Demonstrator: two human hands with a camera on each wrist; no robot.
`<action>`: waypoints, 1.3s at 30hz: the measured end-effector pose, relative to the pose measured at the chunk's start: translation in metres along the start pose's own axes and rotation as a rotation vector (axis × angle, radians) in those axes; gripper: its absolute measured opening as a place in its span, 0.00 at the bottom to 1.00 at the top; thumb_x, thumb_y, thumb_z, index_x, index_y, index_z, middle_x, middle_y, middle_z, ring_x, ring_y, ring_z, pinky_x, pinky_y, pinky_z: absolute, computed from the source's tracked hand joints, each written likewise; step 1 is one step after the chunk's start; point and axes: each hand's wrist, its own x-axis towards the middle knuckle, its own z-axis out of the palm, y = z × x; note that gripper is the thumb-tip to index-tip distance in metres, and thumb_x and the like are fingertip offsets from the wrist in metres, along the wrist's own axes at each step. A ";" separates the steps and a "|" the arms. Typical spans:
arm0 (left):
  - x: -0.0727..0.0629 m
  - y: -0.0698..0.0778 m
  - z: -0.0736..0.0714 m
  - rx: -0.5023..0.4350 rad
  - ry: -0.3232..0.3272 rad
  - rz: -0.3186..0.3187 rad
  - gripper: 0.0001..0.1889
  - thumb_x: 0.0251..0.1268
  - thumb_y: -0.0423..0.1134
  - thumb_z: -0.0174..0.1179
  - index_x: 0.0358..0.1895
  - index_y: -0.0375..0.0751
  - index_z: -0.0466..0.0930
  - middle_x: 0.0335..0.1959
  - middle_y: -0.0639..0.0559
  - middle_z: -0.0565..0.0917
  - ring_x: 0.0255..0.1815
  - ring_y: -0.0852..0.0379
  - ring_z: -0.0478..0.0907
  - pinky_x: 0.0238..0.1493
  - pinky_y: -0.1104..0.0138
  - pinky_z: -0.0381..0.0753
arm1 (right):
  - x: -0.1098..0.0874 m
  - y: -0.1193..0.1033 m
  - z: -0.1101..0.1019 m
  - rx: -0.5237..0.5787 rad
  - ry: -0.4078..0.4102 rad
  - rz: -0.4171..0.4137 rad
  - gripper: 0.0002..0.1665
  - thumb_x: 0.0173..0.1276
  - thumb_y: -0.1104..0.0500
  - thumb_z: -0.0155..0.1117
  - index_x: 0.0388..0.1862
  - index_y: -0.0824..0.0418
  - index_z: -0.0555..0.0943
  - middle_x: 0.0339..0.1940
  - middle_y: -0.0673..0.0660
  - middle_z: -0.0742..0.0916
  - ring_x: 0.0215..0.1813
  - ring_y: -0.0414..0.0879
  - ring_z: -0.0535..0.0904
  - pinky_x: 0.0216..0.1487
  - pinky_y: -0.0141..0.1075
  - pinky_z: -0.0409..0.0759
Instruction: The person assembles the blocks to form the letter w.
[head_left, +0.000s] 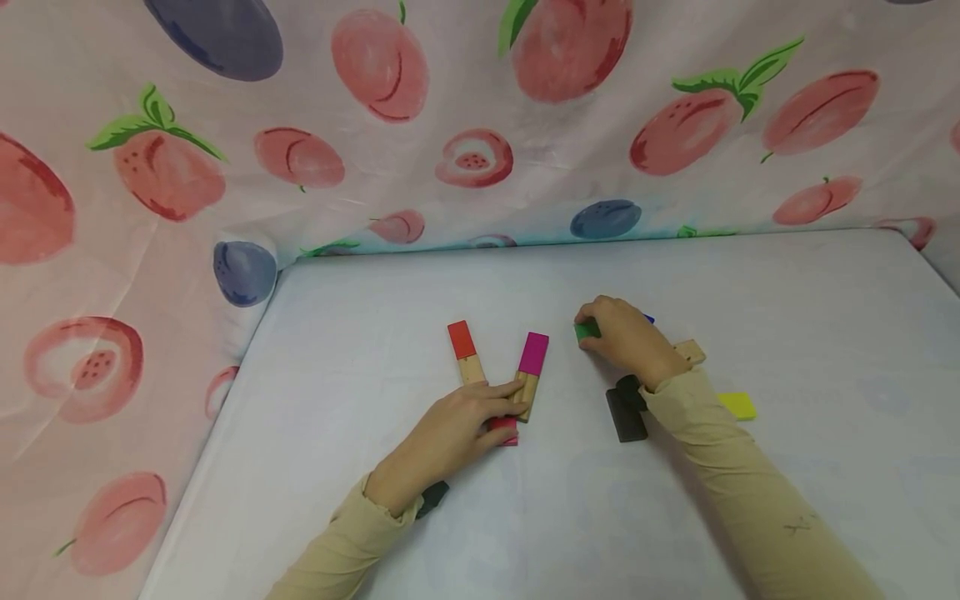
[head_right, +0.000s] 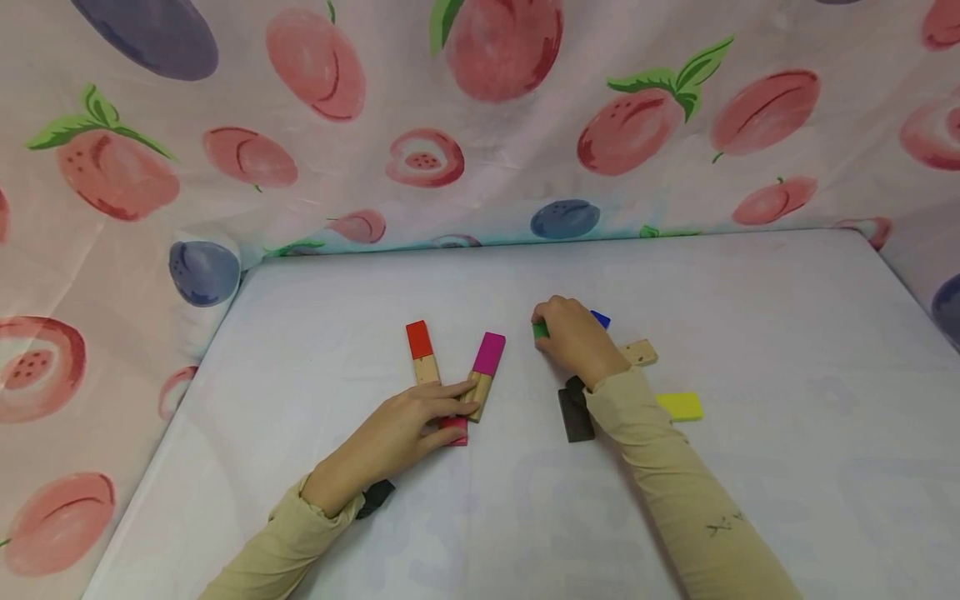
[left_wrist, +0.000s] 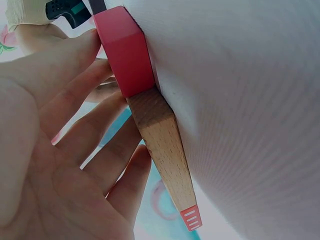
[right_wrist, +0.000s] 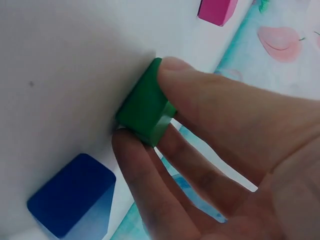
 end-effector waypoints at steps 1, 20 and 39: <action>0.000 0.000 0.000 -0.001 0.000 -0.001 0.19 0.65 0.44 0.67 0.59 0.49 0.84 0.70 0.54 0.74 0.56 0.58 0.77 0.46 0.70 0.80 | 0.000 0.000 0.000 0.004 -0.001 0.008 0.18 0.67 0.65 0.67 0.55 0.71 0.81 0.54 0.69 0.83 0.57 0.63 0.77 0.59 0.55 0.76; 0.001 0.000 0.002 -0.002 0.007 0.011 0.20 0.64 0.45 0.68 0.59 0.49 0.84 0.69 0.54 0.74 0.57 0.58 0.77 0.45 0.70 0.80 | 0.008 -0.003 0.004 0.012 -0.017 -0.039 0.20 0.68 0.73 0.61 0.59 0.75 0.79 0.55 0.70 0.83 0.56 0.60 0.79 0.57 0.50 0.79; 0.001 0.000 0.000 -0.005 0.008 0.010 0.20 0.64 0.44 0.68 0.59 0.49 0.83 0.70 0.54 0.74 0.56 0.58 0.78 0.44 0.71 0.79 | 0.020 -0.013 0.008 0.000 -0.023 -0.042 0.21 0.68 0.72 0.63 0.60 0.73 0.79 0.58 0.69 0.82 0.58 0.59 0.80 0.58 0.48 0.80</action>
